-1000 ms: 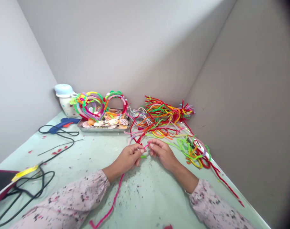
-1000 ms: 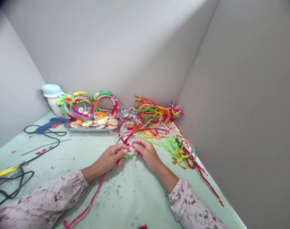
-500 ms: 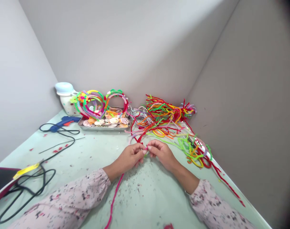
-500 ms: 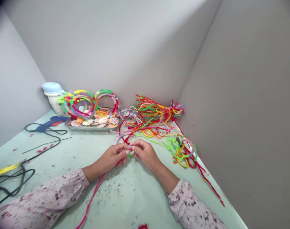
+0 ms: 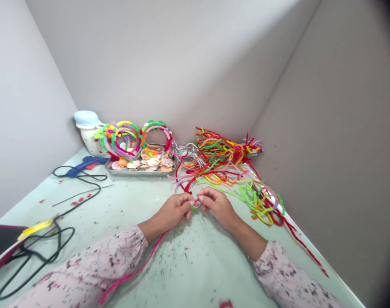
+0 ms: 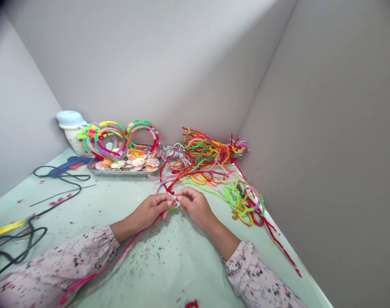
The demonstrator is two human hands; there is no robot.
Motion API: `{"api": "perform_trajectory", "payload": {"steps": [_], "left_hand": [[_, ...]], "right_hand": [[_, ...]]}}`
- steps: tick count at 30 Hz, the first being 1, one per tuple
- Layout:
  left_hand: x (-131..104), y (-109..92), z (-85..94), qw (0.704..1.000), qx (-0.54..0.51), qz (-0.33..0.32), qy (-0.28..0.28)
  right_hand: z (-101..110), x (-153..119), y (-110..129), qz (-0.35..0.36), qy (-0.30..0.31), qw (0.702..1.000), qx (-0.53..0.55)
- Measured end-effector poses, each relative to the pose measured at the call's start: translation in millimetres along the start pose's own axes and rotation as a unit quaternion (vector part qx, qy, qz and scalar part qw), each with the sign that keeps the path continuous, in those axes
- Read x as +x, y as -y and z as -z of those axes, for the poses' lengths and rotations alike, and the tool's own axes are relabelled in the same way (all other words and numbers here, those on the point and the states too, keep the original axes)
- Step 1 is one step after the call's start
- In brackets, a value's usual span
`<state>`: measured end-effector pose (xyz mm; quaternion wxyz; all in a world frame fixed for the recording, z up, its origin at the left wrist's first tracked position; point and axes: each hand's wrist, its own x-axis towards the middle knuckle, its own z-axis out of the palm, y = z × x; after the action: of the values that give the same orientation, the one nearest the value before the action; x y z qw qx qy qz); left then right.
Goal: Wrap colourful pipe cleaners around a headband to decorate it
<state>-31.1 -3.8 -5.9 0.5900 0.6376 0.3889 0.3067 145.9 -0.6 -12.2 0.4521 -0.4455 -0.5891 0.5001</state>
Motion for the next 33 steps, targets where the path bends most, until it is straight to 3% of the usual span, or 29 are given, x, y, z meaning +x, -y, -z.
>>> {"api": "perform_trajectory", "payload": {"steps": [14,21,28,33], "left_hand": [[0.7,-1.1,-0.2,0.999,0.012,0.005,0.029],[-0.4,5.0,-3.3,0.999,0.04,-0.007,-0.025],[-1.1,4.7,-3.9,0.999,0.032,-0.006,-0.029],[-3.7,1.7,-4.2,0.999,0.043,-0.011,-0.011]], "right_hand": [[0.3,0.9,-2.6,0.011,0.002,1.0,-0.006],[2.8,-0.5,-2.7,0.015,0.04,0.999,-0.011],[-2.1,-1.5,-6.3,0.038,0.046,0.992,-0.115],[-4.1,-2.2,-2.9,0.057,0.038,0.99,-0.126]]}}
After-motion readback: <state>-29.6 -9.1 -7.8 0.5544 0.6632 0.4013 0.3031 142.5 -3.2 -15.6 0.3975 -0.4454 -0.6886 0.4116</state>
